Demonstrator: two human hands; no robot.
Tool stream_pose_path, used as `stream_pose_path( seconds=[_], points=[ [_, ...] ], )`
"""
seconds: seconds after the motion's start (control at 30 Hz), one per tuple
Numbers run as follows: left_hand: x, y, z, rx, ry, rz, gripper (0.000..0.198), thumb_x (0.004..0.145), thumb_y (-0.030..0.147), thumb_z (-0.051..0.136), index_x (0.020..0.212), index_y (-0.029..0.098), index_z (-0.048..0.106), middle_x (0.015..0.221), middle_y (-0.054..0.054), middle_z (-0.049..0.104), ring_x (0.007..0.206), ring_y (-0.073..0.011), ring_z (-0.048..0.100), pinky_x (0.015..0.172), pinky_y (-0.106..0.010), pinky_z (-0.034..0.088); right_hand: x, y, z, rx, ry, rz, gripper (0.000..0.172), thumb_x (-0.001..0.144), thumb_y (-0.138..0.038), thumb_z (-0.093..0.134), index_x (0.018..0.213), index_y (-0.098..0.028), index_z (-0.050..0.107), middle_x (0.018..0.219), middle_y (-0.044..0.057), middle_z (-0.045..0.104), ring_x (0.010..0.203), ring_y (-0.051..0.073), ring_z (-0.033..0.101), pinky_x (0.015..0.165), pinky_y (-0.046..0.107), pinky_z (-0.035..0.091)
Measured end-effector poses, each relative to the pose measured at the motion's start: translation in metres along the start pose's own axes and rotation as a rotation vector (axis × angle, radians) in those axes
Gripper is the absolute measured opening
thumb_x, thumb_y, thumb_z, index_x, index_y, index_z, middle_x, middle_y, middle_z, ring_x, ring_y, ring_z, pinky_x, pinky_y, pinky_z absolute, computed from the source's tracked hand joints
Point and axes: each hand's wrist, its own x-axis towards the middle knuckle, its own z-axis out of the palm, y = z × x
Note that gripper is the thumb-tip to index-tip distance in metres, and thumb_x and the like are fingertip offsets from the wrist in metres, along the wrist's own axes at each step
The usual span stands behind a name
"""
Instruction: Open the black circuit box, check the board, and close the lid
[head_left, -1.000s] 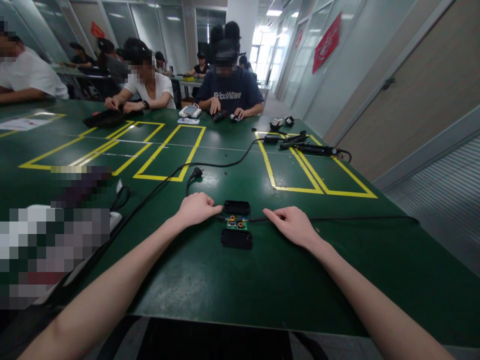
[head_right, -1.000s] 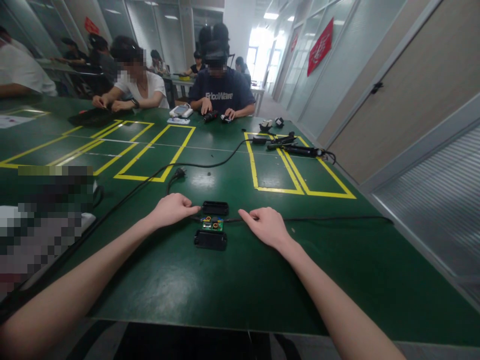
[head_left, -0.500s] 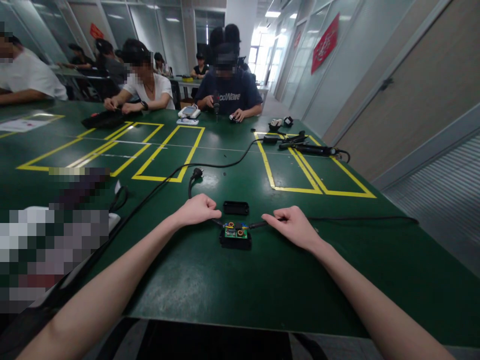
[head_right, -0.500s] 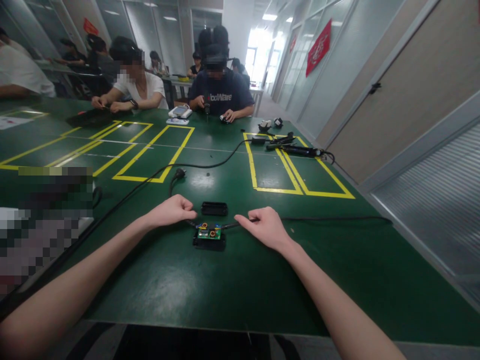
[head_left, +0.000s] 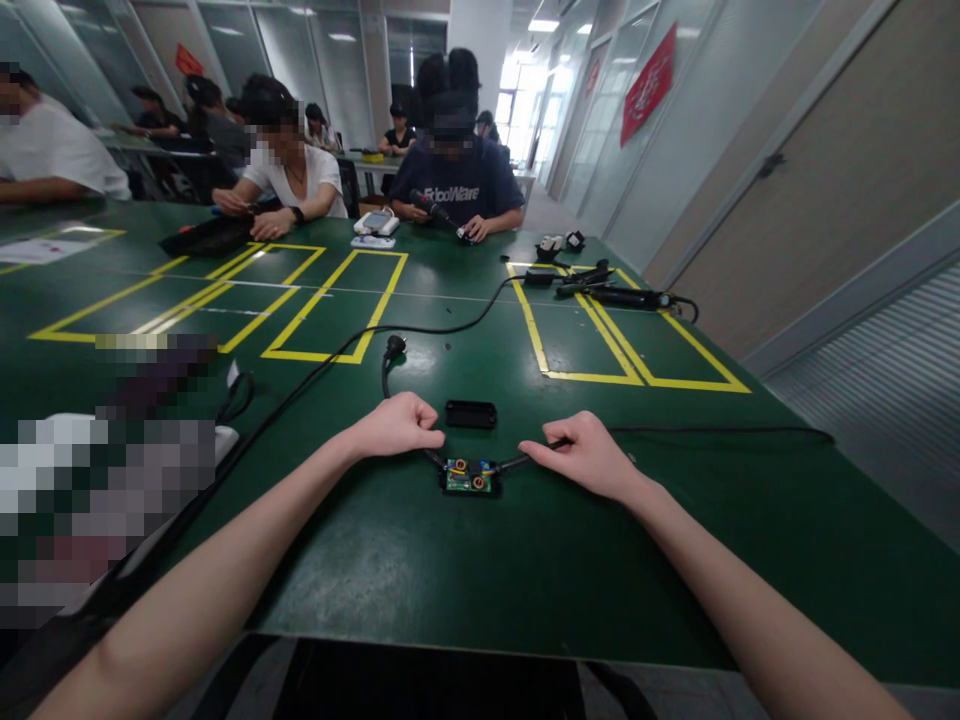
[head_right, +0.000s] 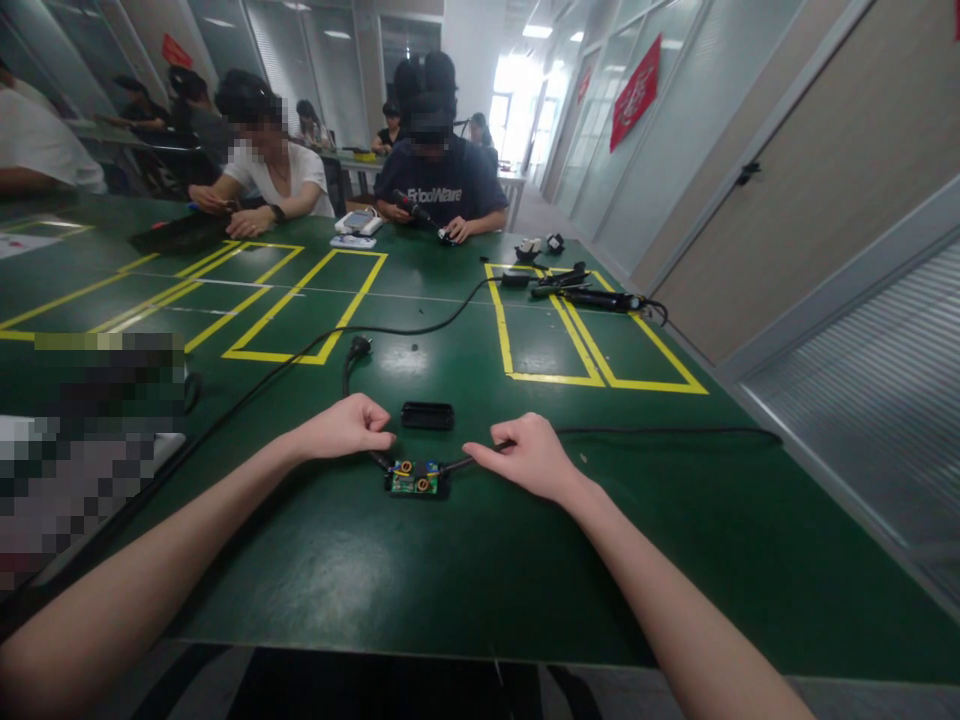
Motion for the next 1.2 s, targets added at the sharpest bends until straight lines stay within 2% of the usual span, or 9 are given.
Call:
stream_pose_path(
  seconds=[0.23, 0.4, 0.67, 0.77, 0.87, 1.0, 1.2],
  points=[
    [-0.001, 0.006, 0.006, 0.238, 0.06, 0.01, 0.037, 0.072, 0.035, 0.057, 0.048, 0.02, 0.032, 0.047, 0.007, 0.028, 0.052, -0.0105, 0.028, 0.058, -0.027, 0.024, 0.0, 0.002, 0.001, -0.093, 0.054, -0.018, 0.066, 0.09, -0.069, 0.051, 0.05, -0.022, 0.026, 0.046, -0.005, 0.028, 0.048, 0.01, 0.026, 0.056, 0.028, 0.025],
    [-0.003, 0.011, 0.006, 0.388, 0.151, 0.044, 0.039, 0.077, 0.038, 0.055, 0.048, 0.02, 0.036, 0.046, 0.004, 0.037, 0.051, -0.0125, 0.032, 0.058, -0.028, 0.023, 0.001, 0.003, 0.003, -0.138, 0.081, -0.013, 0.067, 0.09, -0.07, 0.051, 0.049, -0.022, 0.029, 0.045, -0.005, 0.031, 0.047, 0.01, 0.03, 0.056, 0.028, 0.026],
    [-0.003, 0.013, 0.008, 0.535, 0.359, -0.012, 0.044, 0.087, 0.046, 0.052, 0.052, 0.02, 0.051, 0.051, -0.002, 0.055, 0.056, -0.0176, 0.051, 0.059, -0.029, 0.025, -0.001, 0.0, -0.001, -0.22, 0.161, -0.082, 0.064, 0.091, -0.067, 0.054, 0.048, -0.021, 0.041, 0.045, -0.002, 0.043, 0.045, 0.011, 0.038, 0.054, 0.027, 0.028],
    [-0.003, 0.013, 0.008, 0.576, 0.394, -0.029, 0.045, 0.09, 0.046, 0.05, 0.055, 0.02, 0.056, 0.055, -0.004, 0.06, 0.06, -0.02, 0.057, 0.059, -0.03, 0.027, -0.002, 0.001, -0.001, -0.237, 0.208, -0.099, 0.064, 0.093, -0.066, 0.054, 0.049, -0.021, 0.044, 0.045, -0.001, 0.045, 0.044, 0.011, 0.04, 0.053, 0.027, 0.029],
    [-0.003, 0.015, 0.008, 0.593, 0.37, -0.046, 0.044, 0.092, 0.046, 0.05, 0.057, 0.02, 0.059, 0.058, -0.005, 0.064, 0.063, -0.0211, 0.06, 0.06, -0.029, 0.03, -0.003, 0.002, 0.0, -0.239, 0.252, -0.143, 0.061, 0.094, -0.063, 0.056, 0.05, -0.021, 0.048, 0.046, 0.0, 0.048, 0.045, 0.011, 0.043, 0.053, 0.026, 0.029],
    [-0.004, 0.018, 0.008, 0.61, 0.256, -0.074, 0.045, 0.093, 0.044, 0.049, 0.058, 0.02, 0.06, 0.062, -0.006, 0.067, 0.065, -0.0211, 0.062, 0.061, -0.028, 0.032, -0.004, 0.005, 0.0, -0.241, 0.27, -0.221, 0.059, 0.094, -0.058, 0.059, 0.05, -0.02, 0.049, 0.047, -0.001, 0.048, 0.044, 0.011, 0.044, 0.052, 0.026, 0.029],
    [-0.007, 0.023, 0.007, 0.63, 0.161, -0.077, 0.045, 0.096, 0.042, 0.048, 0.06, 0.02, 0.064, 0.063, -0.007, 0.067, 0.068, -0.0223, 0.065, 0.061, -0.029, 0.036, -0.004, 0.005, -0.002, -0.201, 0.119, -0.265, 0.051, 0.096, -0.05, 0.057, 0.055, -0.02, 0.054, 0.051, -0.001, 0.054, 0.046, 0.011, 0.046, 0.052, 0.025, 0.03]
  ],
)
